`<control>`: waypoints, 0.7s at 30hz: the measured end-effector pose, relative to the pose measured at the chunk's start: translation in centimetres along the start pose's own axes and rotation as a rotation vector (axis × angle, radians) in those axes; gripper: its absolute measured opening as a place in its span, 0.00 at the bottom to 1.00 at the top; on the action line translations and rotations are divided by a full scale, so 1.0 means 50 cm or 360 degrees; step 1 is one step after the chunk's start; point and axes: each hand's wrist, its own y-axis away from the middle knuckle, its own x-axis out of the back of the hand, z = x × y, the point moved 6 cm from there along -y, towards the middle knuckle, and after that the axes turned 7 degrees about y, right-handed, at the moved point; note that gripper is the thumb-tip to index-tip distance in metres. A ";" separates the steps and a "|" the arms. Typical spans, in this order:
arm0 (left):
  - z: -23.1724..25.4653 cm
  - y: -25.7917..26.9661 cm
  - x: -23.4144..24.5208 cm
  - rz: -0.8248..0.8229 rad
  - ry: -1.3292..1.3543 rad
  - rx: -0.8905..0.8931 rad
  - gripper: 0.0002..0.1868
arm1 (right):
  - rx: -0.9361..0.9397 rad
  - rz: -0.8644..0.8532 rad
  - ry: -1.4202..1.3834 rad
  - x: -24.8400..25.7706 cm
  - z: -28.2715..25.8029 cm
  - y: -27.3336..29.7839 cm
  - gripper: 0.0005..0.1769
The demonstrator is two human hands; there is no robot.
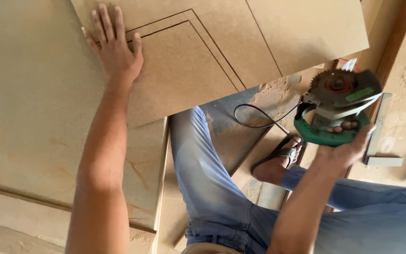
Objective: The person cuts a board along a marked line using a circular saw, holding the board in place by hand.
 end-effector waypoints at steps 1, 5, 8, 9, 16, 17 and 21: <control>0.000 -0.001 -0.002 0.0013 -0.0010 -0.0011 0.36 | 0.0027 0.0065 -0.0028 0.044 0.017 -0.018 0.20; -0.002 0.003 -0.002 -0.0008 0.0019 0.0019 0.37 | -0.0094 0.0422 -0.0097 0.191 0.114 -0.116 0.23; 0.004 0.004 0.004 -0.0024 0.0034 0.0027 0.37 | -0.0286 0.0470 -0.0285 0.241 0.173 -0.158 0.26; -0.001 0.001 0.011 -0.0011 0.0025 0.0033 0.37 | -0.0329 0.0440 -0.0355 0.244 0.188 -0.176 0.26; 0.013 0.012 0.006 -0.0051 -0.0004 0.0044 0.36 | -0.0465 0.0610 -0.0642 0.306 0.190 -0.200 0.29; 0.014 0.011 0.013 -0.0059 0.0012 0.0065 0.36 | -0.0502 0.0652 -0.0696 0.309 0.189 -0.208 0.28; 0.021 0.010 0.031 -0.0054 0.0006 0.0069 0.35 | -0.0676 0.0825 -0.0373 0.350 0.142 -0.214 0.18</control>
